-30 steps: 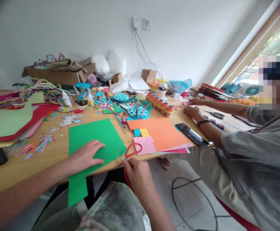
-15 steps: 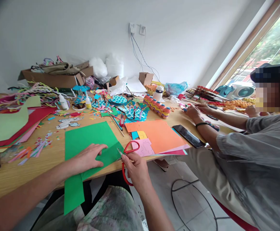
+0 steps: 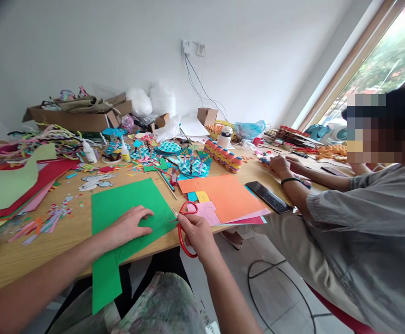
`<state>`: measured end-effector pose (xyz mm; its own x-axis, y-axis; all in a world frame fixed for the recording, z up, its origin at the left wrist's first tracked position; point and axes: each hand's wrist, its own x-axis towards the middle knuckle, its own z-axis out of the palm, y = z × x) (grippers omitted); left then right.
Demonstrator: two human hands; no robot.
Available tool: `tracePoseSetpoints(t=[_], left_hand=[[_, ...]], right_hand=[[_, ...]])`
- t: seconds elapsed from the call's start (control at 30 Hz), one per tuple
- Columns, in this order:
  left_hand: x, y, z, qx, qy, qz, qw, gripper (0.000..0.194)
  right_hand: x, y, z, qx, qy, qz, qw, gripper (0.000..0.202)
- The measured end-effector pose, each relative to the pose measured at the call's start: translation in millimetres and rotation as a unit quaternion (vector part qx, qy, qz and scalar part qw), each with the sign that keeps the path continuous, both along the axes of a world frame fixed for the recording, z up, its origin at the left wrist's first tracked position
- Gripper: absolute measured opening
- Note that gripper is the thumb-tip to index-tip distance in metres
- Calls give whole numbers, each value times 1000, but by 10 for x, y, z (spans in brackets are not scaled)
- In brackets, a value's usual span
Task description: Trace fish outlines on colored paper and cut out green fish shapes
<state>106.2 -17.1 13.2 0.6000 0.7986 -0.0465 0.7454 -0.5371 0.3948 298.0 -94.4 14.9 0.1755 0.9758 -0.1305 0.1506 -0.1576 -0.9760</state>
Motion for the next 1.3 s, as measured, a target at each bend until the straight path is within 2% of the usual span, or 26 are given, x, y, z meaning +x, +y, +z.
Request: tracePoseSetpoints(t=[0.17, 0.4, 0.63, 0.83, 0.93, 1.07, 1.17, 1.3], left_hand=[[73, -19, -3, 18, -7, 8, 1000, 39], [167, 31, -59, 6, -22, 40, 999, 20], [200, 105, -98, -22, -63, 43, 997, 36], [217, 172, -80, -33, -106, 22, 994, 10], [157, 183, -72, -60, -151, 5, 987, 6], [-8, 167, -51, -88, -225, -11, 970, 15], [-123, 134, -31, -108, -264, -22, 958, 22], [-204, 89, -17, -130, -291, -25, 948, 27]], right_hand=[[-51, 18, -35, -19, 21, 7, 1000, 41], [-99, 24, -101, -10, 77, -12, 997, 40], [-121, 8, -72, 4, 128, -3, 992, 42], [-160, 30, -64, -21, 130, 5, 991, 43], [-109, -19, -41, 4, 66, -13, 998, 42], [-5, -204, 22, 41, -84, -36, 995, 38], [-55, -340, 37, 21, -201, 28, 979, 40], [-322, -416, -14, 12, -297, 141, 944, 37]])
